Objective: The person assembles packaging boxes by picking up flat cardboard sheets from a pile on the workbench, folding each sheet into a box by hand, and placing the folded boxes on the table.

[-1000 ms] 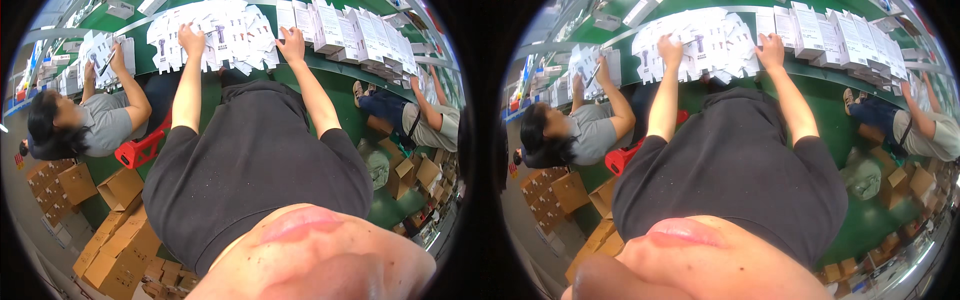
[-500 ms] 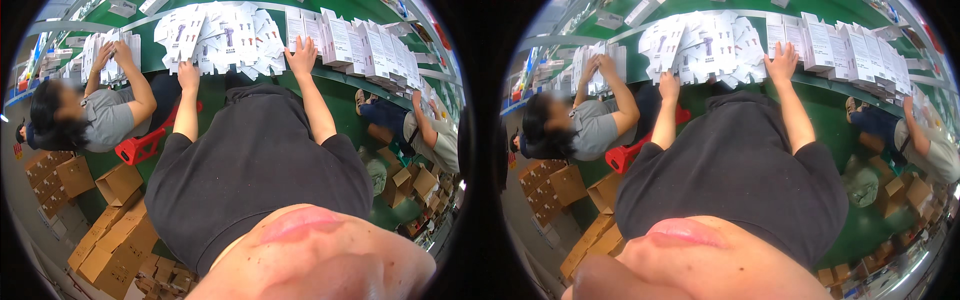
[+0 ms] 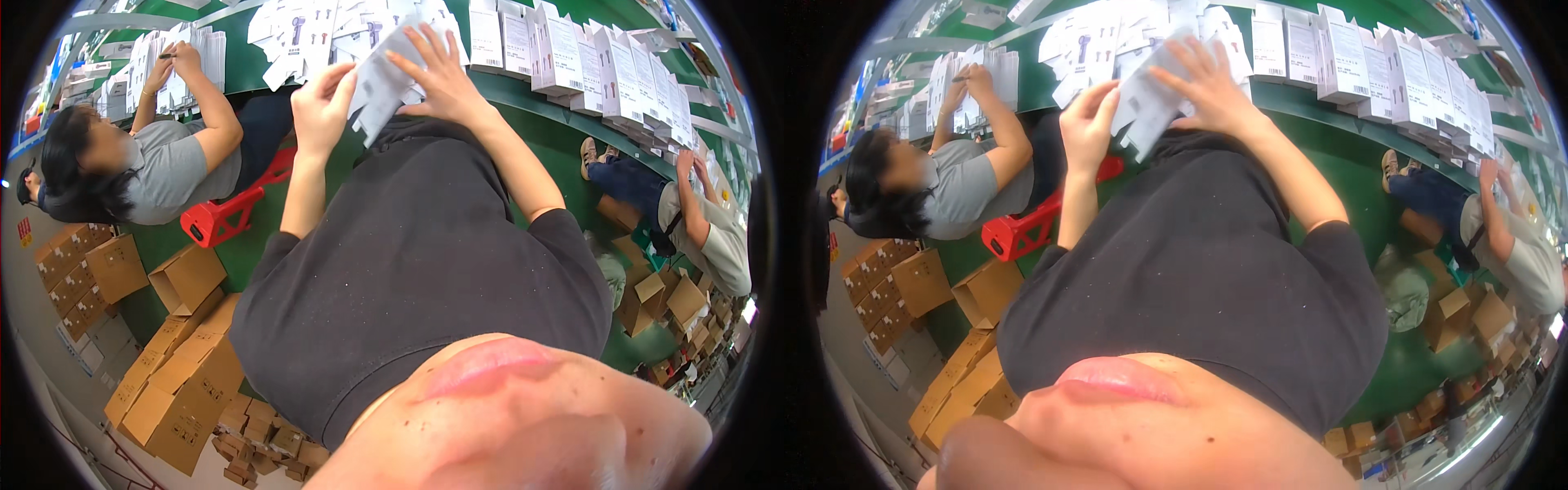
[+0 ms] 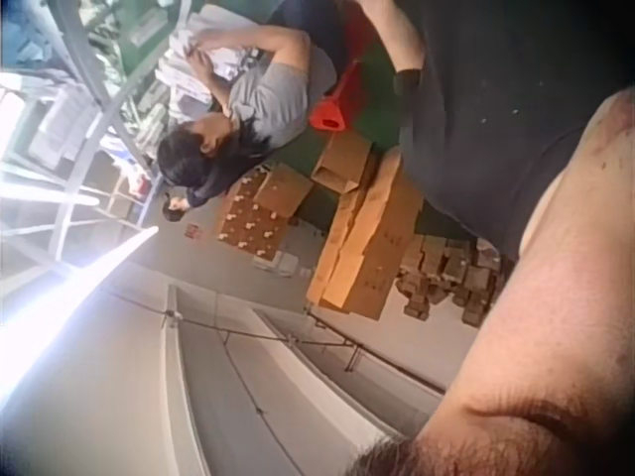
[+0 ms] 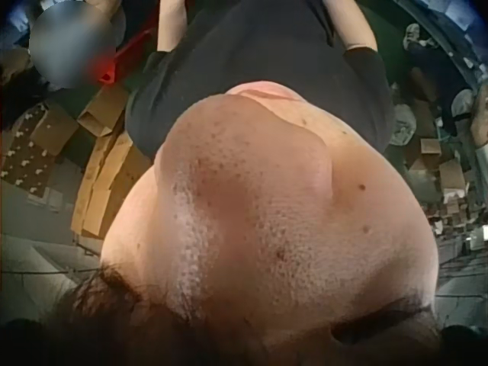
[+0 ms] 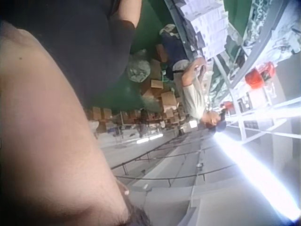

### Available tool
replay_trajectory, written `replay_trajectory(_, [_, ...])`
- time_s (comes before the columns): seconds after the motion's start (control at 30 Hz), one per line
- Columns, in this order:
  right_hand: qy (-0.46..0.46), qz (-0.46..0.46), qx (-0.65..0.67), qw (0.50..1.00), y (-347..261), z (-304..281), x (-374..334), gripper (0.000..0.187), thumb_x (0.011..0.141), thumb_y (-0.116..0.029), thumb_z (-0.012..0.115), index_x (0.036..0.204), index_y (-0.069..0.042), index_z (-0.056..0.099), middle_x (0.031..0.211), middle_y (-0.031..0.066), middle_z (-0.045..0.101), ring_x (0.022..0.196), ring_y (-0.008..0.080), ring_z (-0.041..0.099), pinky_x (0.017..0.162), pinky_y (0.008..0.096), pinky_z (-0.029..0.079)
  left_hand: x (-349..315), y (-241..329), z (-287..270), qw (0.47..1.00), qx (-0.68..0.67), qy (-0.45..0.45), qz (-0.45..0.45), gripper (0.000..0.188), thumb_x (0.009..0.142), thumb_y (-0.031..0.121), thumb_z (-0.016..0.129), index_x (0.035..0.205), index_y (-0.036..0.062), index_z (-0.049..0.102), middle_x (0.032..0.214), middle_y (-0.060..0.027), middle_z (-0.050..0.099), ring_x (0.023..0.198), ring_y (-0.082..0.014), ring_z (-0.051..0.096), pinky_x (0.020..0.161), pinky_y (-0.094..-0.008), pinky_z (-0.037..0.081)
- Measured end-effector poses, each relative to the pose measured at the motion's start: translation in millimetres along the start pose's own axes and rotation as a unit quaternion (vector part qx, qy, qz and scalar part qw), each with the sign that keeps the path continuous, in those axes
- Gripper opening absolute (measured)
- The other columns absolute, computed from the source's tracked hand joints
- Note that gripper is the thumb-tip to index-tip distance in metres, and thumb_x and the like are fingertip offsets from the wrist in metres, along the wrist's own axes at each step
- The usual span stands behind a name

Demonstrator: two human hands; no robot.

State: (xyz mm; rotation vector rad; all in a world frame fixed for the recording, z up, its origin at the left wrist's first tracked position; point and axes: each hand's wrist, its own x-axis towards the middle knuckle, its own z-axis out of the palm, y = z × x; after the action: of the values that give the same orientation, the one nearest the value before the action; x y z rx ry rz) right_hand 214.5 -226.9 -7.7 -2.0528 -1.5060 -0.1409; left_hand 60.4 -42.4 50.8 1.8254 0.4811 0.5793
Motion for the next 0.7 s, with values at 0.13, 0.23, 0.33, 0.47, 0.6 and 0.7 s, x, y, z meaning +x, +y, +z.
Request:
replay_trajectory(0.13, [-0.079, -0.035, -0.020, 0.996, -35, -19, 20, 0.122, 0.058, -0.053, 0.092, 0.160, -0.018, 0.036, 0.167, 0.0185, 0.024, 0.155, 0.0429, 0.018, 0.119, 0.0717, 0.015, 29, 5, 13, 0.960, -0.210, -0.063, -0.174, 0.026, 0.097, 0.013, 0.070, 0.117, -0.0036, 0.073, 0.108, -0.0107, 0.075, 0.096, -0.0141, 0.069, 0.087, -0.0275, 0.055])
replay_trajectory(0.23, [-0.029, -0.017, -0.002, 0.999, -33, -16, 20, 0.127, 0.057, -0.047, 0.094, 0.162, -0.019, 0.029, 0.166, 0.0182, 0.025, 0.154, 0.0440, 0.021, 0.117, 0.0740, 0.018, 39, -7, 23, 0.922, -0.331, -0.066, -0.191, 0.028, 0.100, 0.017, 0.066, 0.119, -0.0031, 0.072, 0.119, -0.0130, 0.072, 0.106, -0.0158, 0.068, 0.092, -0.0302, 0.054])
replay_trajectory(0.33, [0.020, 0.013, 0.005, 1.000, -18, -11, 11, 0.127, 0.056, -0.047, 0.094, 0.161, -0.014, 0.030, 0.162, 0.0202, 0.029, 0.151, 0.0436, 0.026, 0.117, 0.0713, 0.022, 41, -15, 19, 0.900, -0.363, -0.156, -0.185, 0.041, 0.104, 0.026, 0.059, 0.131, -0.0038, 0.064, 0.129, -0.0160, 0.067, 0.118, -0.0208, 0.064, 0.096, -0.0333, 0.052])
replay_trajectory(0.47, [0.106, 0.024, 0.024, 0.994, 2, -17, 0, 0.127, 0.056, -0.048, 0.095, 0.159, -0.009, 0.031, 0.158, 0.0217, 0.033, 0.147, 0.0438, 0.031, 0.118, 0.0689, 0.023, 38, 1, 11, 0.921, -0.202, -0.298, -0.145, 0.052, 0.100, 0.017, 0.064, 0.146, -0.0018, 0.051, 0.135, -0.0167, 0.063, 0.124, -0.0236, 0.061, 0.102, -0.0360, 0.051])
replay_trajectory(0.6, [0.127, 0.033, 0.050, 0.990, 5, -23, -3, 0.131, 0.055, -0.051, 0.095, 0.159, -0.007, 0.029, 0.158, 0.0223, 0.032, 0.148, 0.0443, 0.029, 0.118, 0.0694, 0.022, 45, 8, 9, 0.899, -0.135, -0.398, -0.123, 0.057, 0.090, 0.001, 0.065, 0.145, 0.0016, 0.050, 0.136, -0.0140, 0.061, 0.120, -0.0202, 0.061, 0.104, -0.0350, 0.050])
replay_trajectory(0.7, [0.130, 0.040, 0.078, 0.988, 0, -26, -5, 0.127, 0.055, -0.048, 0.095, 0.158, -0.009, 0.033, 0.158, 0.0220, 0.033, 0.148, 0.0442, 0.030, 0.117, 0.0696, 0.023, 47, 14, 13, 0.896, -0.126, -0.409, -0.119, 0.053, 0.087, 0.000, 0.064, 0.139, 0.0017, 0.053, 0.134, -0.0124, 0.062, 0.115, -0.0179, 0.062, 0.099, -0.0324, 0.052])
